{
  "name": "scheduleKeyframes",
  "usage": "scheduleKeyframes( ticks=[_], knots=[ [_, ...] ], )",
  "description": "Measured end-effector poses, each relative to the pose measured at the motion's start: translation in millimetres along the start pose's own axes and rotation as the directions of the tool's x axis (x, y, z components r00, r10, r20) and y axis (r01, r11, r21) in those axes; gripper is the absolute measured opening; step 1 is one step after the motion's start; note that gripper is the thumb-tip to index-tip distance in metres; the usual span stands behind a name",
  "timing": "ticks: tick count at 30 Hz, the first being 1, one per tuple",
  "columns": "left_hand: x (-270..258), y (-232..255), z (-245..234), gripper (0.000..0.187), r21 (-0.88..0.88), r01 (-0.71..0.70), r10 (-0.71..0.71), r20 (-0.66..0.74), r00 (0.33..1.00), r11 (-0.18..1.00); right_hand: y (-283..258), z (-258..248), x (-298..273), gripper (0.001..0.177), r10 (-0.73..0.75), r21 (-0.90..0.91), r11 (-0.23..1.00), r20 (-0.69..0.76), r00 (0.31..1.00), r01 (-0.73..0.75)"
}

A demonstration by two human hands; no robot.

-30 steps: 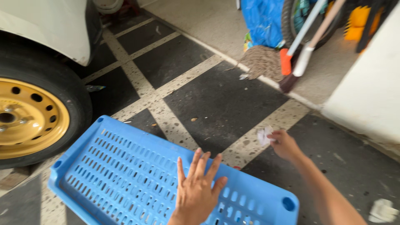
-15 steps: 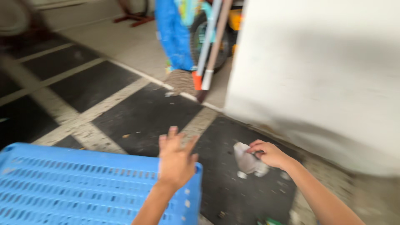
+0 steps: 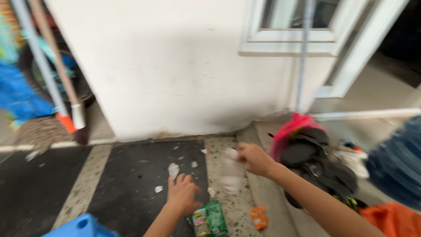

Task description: The person sweeps debris from a tiled floor using a broom, then organizes shoes and other items onto a blue plastic step stool. They also move a large water bottle to a different location.

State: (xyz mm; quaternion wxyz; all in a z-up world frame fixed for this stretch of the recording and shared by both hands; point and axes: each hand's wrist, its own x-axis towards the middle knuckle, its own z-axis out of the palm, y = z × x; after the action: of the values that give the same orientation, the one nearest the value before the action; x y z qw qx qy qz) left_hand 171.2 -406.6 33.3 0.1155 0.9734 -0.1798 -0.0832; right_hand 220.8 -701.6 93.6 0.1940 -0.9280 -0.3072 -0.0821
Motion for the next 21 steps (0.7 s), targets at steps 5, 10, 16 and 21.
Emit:
scheduleKeyframes(
  ticks=[5, 10, 16, 21],
  knots=[
    [-3.0, 12.0, -6.6, 0.041, 0.124, 0.035, -0.051, 0.129, 0.990, 0.992, 102.1, -31.7, -99.6, 0.024, 0.342, 0.018, 0.940, -0.084, 0.936, -0.342],
    [-9.5, 5.3, -11.6, 0.046, 0.347, -0.030, -0.002, 0.093, 0.996, 0.937, 222.5, -103.0, -163.7, 0.029, 0.808, 0.330, 0.589, -0.222, 0.546, -0.737],
    [-21.7, -16.1, -20.4, 0.082, 0.170, 0.067, -0.064, -0.023, 0.998, 0.983, 277.2, -142.0, -163.6, 0.051, 0.202, -0.711, 0.170, -0.653, 0.730, -0.683],
    [-33.3, -43.2, -28.2, 0.037, 0.290, 0.133, -0.126, -0.040, 0.991, 0.948, 221.9, -72.0, -82.1, 0.046, 0.562, -0.403, 0.621, -0.369, 0.740, -0.672]
  ],
)
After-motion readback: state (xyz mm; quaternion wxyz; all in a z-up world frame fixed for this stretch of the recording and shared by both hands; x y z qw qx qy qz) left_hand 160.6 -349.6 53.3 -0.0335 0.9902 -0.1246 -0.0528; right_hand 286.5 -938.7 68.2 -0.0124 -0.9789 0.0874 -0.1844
